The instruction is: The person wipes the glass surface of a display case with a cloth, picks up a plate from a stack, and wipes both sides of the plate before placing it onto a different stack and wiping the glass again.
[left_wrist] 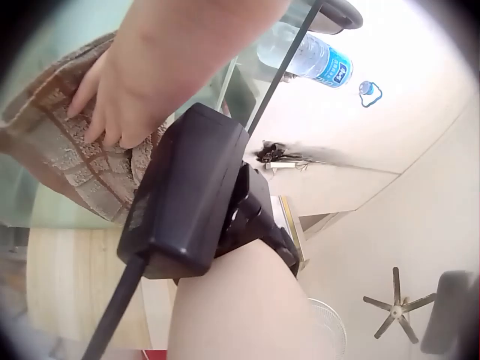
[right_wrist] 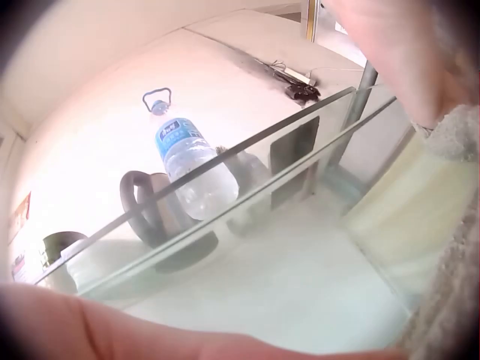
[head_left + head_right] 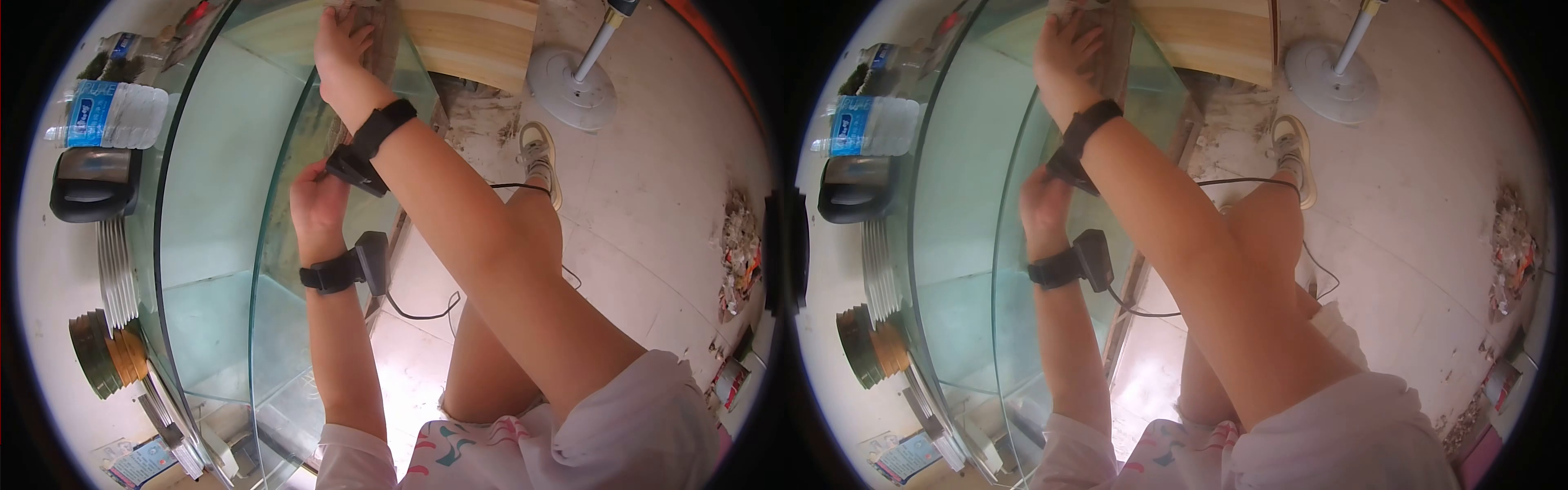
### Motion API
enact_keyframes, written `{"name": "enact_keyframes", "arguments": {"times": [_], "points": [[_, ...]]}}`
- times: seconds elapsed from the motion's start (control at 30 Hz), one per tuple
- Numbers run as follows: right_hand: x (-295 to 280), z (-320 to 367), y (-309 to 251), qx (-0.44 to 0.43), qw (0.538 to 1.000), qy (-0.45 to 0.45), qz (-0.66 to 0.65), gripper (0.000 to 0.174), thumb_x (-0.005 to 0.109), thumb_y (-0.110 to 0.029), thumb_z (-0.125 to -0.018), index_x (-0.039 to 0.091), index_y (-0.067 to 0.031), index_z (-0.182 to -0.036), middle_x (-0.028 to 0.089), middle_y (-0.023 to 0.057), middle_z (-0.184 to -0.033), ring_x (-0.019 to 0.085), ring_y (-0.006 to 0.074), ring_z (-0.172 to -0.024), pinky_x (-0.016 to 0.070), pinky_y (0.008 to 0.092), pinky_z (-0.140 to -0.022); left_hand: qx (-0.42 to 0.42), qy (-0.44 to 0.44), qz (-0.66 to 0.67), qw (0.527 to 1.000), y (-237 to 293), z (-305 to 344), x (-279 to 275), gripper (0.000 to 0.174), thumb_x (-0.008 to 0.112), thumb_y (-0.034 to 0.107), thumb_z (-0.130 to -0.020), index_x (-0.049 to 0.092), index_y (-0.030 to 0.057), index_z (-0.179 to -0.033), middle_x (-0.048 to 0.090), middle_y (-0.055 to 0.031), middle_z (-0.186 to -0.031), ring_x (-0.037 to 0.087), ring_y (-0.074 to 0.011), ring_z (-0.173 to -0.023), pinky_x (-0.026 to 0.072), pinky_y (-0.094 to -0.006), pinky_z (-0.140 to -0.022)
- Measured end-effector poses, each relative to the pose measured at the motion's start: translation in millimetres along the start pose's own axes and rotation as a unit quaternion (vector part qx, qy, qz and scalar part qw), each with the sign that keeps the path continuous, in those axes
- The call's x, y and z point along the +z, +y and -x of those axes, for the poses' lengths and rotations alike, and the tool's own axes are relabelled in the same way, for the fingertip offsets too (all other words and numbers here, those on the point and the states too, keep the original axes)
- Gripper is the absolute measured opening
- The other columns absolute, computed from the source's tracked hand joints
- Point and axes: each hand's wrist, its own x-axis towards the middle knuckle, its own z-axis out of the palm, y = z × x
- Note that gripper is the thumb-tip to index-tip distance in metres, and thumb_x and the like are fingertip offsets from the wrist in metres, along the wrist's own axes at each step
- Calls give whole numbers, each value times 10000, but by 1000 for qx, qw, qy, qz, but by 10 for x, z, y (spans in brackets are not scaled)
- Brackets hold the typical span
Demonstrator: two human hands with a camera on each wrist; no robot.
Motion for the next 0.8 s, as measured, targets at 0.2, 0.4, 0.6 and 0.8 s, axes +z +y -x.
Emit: {"name": "enact_keyframes", "arguments": {"times": [0.2,0.4,0.6,0.8], "points": [[-248,-624,183,52,997,-53,6,816,221,-682,-871,-55,-210,-1476,-128,57,-1539,-118,246,-1414,10,482,-1122,-32,0,128,991,-103,-111,222,327,318,-2,-888,415,-169,-1152,460,-250,-1253,435,-310,-1184,334,-394,-1039],[-572,-1144,1047,26,997,-50,-53,855,352,-624,-883,-44,-154,-1477,-64,58,-1548,-19,232,-1419,96,472,-1115,-7,-77,-83,994,-595,-674,140,233,334,4,-903,490,-125,-1017,532,-212,-1110,493,-258,-1059,387,-359,-963],[-877,-1270,1574,142,957,9,-252,738,416,-556,-898,231,-92,-1441,225,76,-1506,225,236,-1367,228,395,-1091,-68,-60,-30,995,-1018,-933,142,240,339,10,-891,482,-123,-1030,522,-213,-1128,485,-281,-1081,378,-379,-990],[-1253,-867,1858,254,897,-5,-362,496,439,-452,-925,474,-101,-1273,525,67,-1291,471,221,-1211,349,366,-1025,-139,-29,33,989,-1188,-909,93,247,339,10,-886,472,-131,-1039,509,-222,-1158,472,-294,-1111,380,-384,-998]]}}
